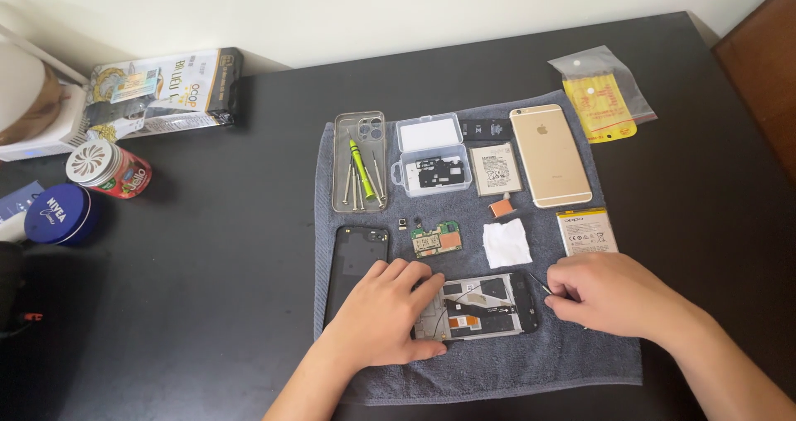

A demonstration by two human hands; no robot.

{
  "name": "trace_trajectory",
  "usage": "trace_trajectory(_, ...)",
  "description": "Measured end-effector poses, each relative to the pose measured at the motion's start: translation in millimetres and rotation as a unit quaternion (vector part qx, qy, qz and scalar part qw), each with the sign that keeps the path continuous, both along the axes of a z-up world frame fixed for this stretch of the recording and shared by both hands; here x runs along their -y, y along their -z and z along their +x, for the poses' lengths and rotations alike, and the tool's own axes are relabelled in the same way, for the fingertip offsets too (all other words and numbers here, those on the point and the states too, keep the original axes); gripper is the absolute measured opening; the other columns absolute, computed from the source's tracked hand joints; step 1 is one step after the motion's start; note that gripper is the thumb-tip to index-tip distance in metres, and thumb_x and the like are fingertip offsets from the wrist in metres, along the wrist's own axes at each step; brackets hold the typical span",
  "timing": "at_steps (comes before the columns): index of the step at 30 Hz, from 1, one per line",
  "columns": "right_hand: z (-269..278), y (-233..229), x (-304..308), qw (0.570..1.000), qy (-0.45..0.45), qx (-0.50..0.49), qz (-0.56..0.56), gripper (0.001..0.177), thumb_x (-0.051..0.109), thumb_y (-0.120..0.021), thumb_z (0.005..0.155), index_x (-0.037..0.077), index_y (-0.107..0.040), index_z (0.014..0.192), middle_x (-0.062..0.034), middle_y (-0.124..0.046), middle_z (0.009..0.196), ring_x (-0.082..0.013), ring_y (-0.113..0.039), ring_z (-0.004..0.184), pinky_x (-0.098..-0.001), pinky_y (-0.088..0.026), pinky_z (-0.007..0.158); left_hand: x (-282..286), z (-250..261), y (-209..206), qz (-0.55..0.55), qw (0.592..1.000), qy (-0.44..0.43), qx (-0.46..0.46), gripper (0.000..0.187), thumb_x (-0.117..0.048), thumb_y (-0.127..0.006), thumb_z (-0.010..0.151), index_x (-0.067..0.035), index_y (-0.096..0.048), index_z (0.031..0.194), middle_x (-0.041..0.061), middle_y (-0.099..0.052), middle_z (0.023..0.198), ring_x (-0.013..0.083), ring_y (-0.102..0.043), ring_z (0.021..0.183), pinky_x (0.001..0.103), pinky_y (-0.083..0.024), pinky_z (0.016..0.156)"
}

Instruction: Disassembling a smartphone to access the motherboard and other internal components using a precision tool.

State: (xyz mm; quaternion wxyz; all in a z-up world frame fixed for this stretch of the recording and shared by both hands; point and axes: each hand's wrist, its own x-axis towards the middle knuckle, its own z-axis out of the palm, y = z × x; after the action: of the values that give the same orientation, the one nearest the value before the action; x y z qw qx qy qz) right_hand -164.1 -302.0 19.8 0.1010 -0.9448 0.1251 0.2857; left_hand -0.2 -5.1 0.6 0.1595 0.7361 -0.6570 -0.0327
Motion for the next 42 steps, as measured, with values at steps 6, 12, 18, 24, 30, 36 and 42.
trace_trajectory(6, -0.9, 0.2, -0.4, 1.0, 0.007, -0.003, 0.001, 0.031, 0.046, -0.066, 0.092, 0.027, -0.056, 0.07, 0.0168, -0.065, 0.069, -0.003, -0.061, 0.073, -0.0249, -0.046, 0.067, -0.4, -0.4, -1.2, -0.002, 1.0, -0.001, -0.003, 0.086, -0.06, -0.084, 0.07, -0.004, -0.062, 0.13, 0.012, -0.06, 0.118, 0.0314, -0.058, 0.096, 0.044, -0.043, 0.078)
trace_trajectory(12, -0.8, -1.4, -1.7, 1.0, 0.014, 0.0, -0.002, 0.032, 0.045, -0.066, 0.092, 0.026, -0.056, 0.069, 0.0174, -0.066, 0.07, -0.0025, -0.063, 0.073, -0.0245, -0.047, 0.066, -0.5, -0.6, 0.9, -0.007, 1.0, -0.001, 0.005, 0.086, -0.062, -0.082, 0.071, -0.004, -0.062, 0.131, 0.012, -0.06, 0.118, 0.0317, -0.059, 0.096, 0.045, -0.043, 0.077)
trace_trajectory(18, 1.3, -6.6, -4.4, 1.0, 0.015, -0.008, 0.0, 0.031, 0.045, -0.066, 0.093, 0.027, -0.056, 0.07, 0.0176, -0.066, 0.071, -0.0028, -0.062, 0.071, -0.0248, -0.047, 0.066, -0.3, -0.7, 1.0, 0.001, 1.0, -0.003, -0.001, 0.087, -0.061, -0.084, 0.07, -0.004, -0.062, 0.131, 0.012, -0.06, 0.118, 0.0316, -0.058, 0.097, 0.044, -0.043, 0.078)
trace_trajectory(24, 0.5, -6.2, -3.9, 1.0, 0.008, 0.0, 0.004, 0.033, 0.045, -0.066, 0.093, 0.026, -0.055, 0.069, 0.0158, -0.064, 0.069, -0.0034, -0.062, 0.073, -0.0253, -0.047, 0.067, -0.1, 0.2, -0.2, 0.001, 1.0, 0.004, 0.002, 0.088, -0.062, -0.083, 0.072, -0.003, -0.062, 0.133, 0.013, -0.06, 0.118, 0.0322, -0.058, 0.097, 0.045, -0.044, 0.078)
trace_trajectory(30, -1.1, 0.3, -1.0, 1.0, 0.009, 0.007, 0.002, 0.031, 0.045, -0.067, 0.092, 0.026, -0.056, 0.07, 0.0171, -0.067, 0.071, -0.0043, -0.064, 0.074, -0.0261, -0.048, 0.068, -0.6, -0.2, 1.2, -0.002, 1.0, 0.001, -0.004, 0.087, -0.061, -0.084, 0.071, -0.004, -0.061, 0.132, 0.013, -0.06, 0.119, 0.0314, -0.057, 0.097, 0.044, -0.043, 0.078)
trace_trajectory(36, -2.4, 3.1, 0.5, 1.0, 0.009, 0.017, 0.003, 0.032, 0.046, -0.068, 0.091, 0.027, -0.055, 0.069, 0.018, -0.067, 0.069, -0.0037, -0.063, 0.072, -0.0256, -0.047, 0.066, -0.4, -0.6, 0.0, -0.001, 1.0, -0.001, -0.002, 0.085, -0.062, -0.082, 0.072, -0.005, -0.061, 0.132, 0.013, -0.06, 0.119, 0.0316, -0.058, 0.096, 0.044, -0.043, 0.077)
trace_trajectory(42, -2.0, 0.3, -1.2, 1.0, 0.013, 0.014, 0.005, 0.032, 0.045, -0.068, 0.091, 0.027, -0.056, 0.068, 0.0179, -0.066, 0.068, -0.0027, -0.062, 0.071, -0.0246, -0.047, 0.066, -0.6, -0.8, 0.1, -0.003, 1.0, -0.001, -0.003, 0.086, -0.061, -0.083, 0.072, -0.005, -0.061, 0.133, 0.013, -0.06, 0.12, 0.0317, -0.058, 0.098, 0.044, -0.043, 0.078)
